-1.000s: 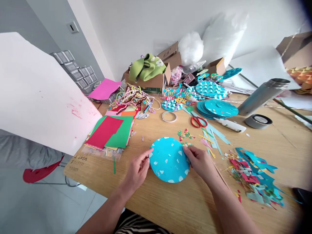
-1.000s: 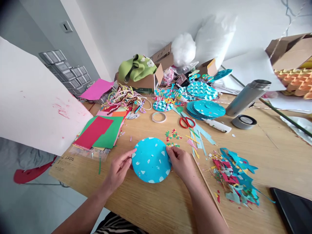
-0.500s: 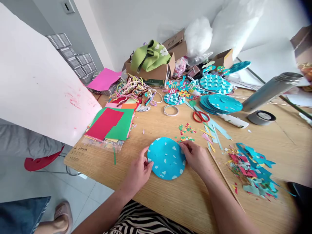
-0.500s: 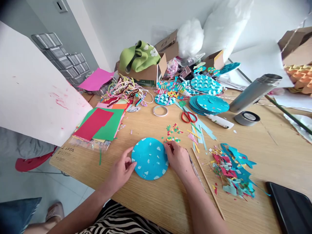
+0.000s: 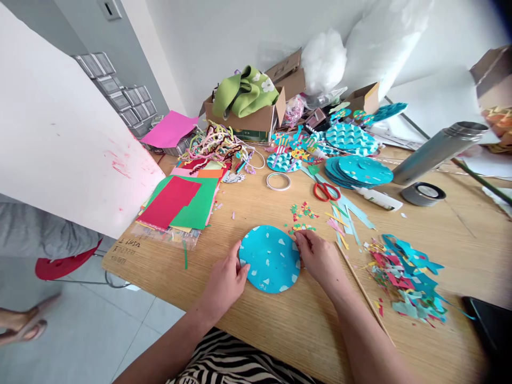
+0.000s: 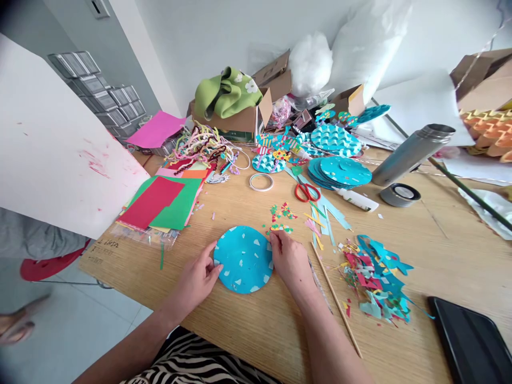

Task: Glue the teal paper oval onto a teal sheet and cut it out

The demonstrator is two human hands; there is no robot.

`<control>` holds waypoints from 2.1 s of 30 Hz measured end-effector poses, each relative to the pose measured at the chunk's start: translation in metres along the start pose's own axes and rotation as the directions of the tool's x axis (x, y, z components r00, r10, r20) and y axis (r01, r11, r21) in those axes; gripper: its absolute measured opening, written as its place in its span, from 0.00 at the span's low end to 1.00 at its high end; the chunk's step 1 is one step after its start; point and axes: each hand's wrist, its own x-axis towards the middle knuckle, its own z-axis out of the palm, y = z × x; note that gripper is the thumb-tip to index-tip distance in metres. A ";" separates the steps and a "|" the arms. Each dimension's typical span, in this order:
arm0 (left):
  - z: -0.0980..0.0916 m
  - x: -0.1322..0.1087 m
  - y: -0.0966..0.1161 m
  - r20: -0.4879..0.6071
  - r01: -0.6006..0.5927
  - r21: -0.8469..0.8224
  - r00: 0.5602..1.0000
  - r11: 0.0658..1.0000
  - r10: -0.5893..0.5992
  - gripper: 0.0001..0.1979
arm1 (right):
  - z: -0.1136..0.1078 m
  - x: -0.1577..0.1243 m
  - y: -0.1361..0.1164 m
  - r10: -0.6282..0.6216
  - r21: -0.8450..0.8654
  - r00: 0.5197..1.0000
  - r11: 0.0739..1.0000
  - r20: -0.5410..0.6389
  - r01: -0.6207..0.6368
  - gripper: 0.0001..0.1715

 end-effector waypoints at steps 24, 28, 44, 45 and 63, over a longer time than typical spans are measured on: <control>0.006 -0.009 -0.006 -0.121 -0.042 0.132 0.991 0.990 0.058 0.25 | -0.003 -0.003 -0.001 0.007 0.085 0.988 0.996 -0.152 0.006 0.13; 0.006 -0.021 -0.011 -0.212 -0.071 0.109 0.973 0.992 0.093 0.24 | -0.011 -0.007 -0.006 -0.020 0.186 0.982 0.981 -0.188 0.056 0.10; 0.018 -0.058 -0.030 -0.424 -0.165 0.158 0.879 0.974 0.218 0.19 | -0.019 -0.021 -0.024 -0.132 0.365 0.960 0.905 -0.248 0.219 0.21; 0.019 -0.058 -0.030 -0.432 -0.168 0.168 0.873 0.971 0.226 0.19 | -0.020 -0.022 -0.026 -0.138 0.348 0.955 0.909 -0.264 0.227 0.22; 0.016 -0.064 -0.026 -0.435 -0.417 0.369 0.713 0.831 0.551 0.17 | 0.009 -0.009 -0.013 -0.206 0.005 0.965 0.978 -0.164 0.210 0.16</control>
